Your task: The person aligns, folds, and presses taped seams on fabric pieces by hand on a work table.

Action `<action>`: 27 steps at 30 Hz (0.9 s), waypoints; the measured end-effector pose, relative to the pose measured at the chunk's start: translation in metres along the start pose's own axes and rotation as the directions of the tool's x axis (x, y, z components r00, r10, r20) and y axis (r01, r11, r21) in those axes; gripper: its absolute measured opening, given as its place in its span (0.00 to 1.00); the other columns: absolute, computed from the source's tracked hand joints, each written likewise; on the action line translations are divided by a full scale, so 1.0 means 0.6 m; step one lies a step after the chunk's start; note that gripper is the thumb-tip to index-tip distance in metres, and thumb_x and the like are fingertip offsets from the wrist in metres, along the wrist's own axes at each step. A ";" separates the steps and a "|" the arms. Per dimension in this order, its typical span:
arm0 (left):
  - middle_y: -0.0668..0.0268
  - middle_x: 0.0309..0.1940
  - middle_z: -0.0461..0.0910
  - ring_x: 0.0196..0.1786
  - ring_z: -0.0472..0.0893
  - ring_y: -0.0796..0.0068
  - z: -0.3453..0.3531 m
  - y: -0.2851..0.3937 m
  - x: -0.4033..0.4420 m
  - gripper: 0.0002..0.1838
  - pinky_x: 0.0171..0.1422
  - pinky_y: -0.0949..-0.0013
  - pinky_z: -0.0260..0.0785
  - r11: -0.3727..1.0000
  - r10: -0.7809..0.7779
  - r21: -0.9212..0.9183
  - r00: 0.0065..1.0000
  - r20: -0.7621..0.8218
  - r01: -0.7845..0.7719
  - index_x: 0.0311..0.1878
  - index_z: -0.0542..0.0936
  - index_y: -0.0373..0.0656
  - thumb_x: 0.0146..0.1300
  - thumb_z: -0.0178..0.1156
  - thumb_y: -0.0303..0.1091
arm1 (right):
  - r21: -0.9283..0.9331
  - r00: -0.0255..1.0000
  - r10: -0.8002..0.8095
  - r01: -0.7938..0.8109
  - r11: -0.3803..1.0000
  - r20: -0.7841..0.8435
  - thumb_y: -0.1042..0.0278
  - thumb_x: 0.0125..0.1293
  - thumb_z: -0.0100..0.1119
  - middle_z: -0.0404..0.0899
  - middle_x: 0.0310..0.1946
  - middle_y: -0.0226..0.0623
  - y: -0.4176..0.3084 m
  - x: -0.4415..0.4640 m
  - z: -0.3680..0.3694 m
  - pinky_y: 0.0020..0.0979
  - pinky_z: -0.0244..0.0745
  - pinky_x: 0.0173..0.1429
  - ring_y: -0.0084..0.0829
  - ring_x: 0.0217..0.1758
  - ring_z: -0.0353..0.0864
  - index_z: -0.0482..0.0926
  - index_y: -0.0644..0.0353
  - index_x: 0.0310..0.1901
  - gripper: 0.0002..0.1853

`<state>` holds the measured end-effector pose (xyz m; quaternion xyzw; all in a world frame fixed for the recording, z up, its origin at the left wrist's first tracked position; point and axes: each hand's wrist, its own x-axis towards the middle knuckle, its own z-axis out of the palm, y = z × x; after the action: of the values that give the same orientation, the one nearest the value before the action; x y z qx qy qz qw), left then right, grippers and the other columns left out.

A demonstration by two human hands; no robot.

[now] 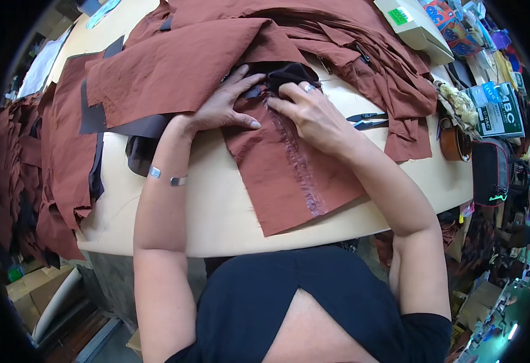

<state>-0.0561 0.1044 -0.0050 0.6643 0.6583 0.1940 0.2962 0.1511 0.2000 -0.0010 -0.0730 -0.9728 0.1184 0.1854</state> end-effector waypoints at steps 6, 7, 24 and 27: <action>0.49 0.73 0.43 0.76 0.41 0.53 0.001 -0.002 -0.001 0.53 0.77 0.57 0.39 0.999 0.023 -0.028 1.000 -0.006 -0.023 0.71 0.57 0.57 0.41 0.73 0.53 | 0.124 0.997 -0.079 0.076 0.989 0.015 0.79 0.54 0.51 0.72 0.45 0.44 -0.010 -0.032 -0.015 0.38 0.70 0.49 0.44 0.47 0.72 0.77 0.65 0.43 0.14; 0.48 0.73 0.43 0.76 0.42 0.52 0.004 -0.008 0.000 0.53 0.77 0.57 0.40 0.999 0.042 -0.020 0.999 -0.015 -0.042 0.71 0.57 0.56 0.41 0.73 0.55 | 0.124 0.998 -0.067 0.066 0.990 0.000 0.79 0.54 0.51 0.72 0.45 0.44 -0.011 -0.028 -0.015 0.38 0.71 0.49 0.44 0.47 0.72 0.77 0.66 0.44 0.15; 0.57 0.66 0.60 0.69 0.57 0.68 0.053 0.013 0.011 0.21 0.74 0.66 0.47 0.817 0.126 -0.530 0.967 -0.222 -0.228 0.66 0.62 0.35 0.73 0.34 0.29 | 0.136 0.970 -0.192 0.212 0.968 -0.146 0.72 0.56 0.56 0.76 0.48 0.50 -0.063 0.242 -0.050 0.43 0.67 0.57 0.47 0.51 0.75 0.62 0.57 0.64 0.31; 0.55 0.68 0.57 0.70 0.55 0.68 0.080 -0.003 0.029 0.22 0.75 0.65 0.44 0.550 0.089 -0.760 0.930 -0.358 -0.345 0.67 0.60 0.34 0.73 0.34 0.29 | -0.105 0.953 -0.231 0.214 0.971 -0.196 0.65 0.57 0.61 0.73 0.53 0.51 -0.072 0.335 0.024 0.40 0.65 0.62 0.47 0.58 0.71 0.54 0.53 0.69 0.39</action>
<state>-0.0253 0.1149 -0.0446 0.4969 0.4419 0.5999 0.4449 -0.0437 0.1930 0.0665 0.0176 -0.9542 0.0483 0.2948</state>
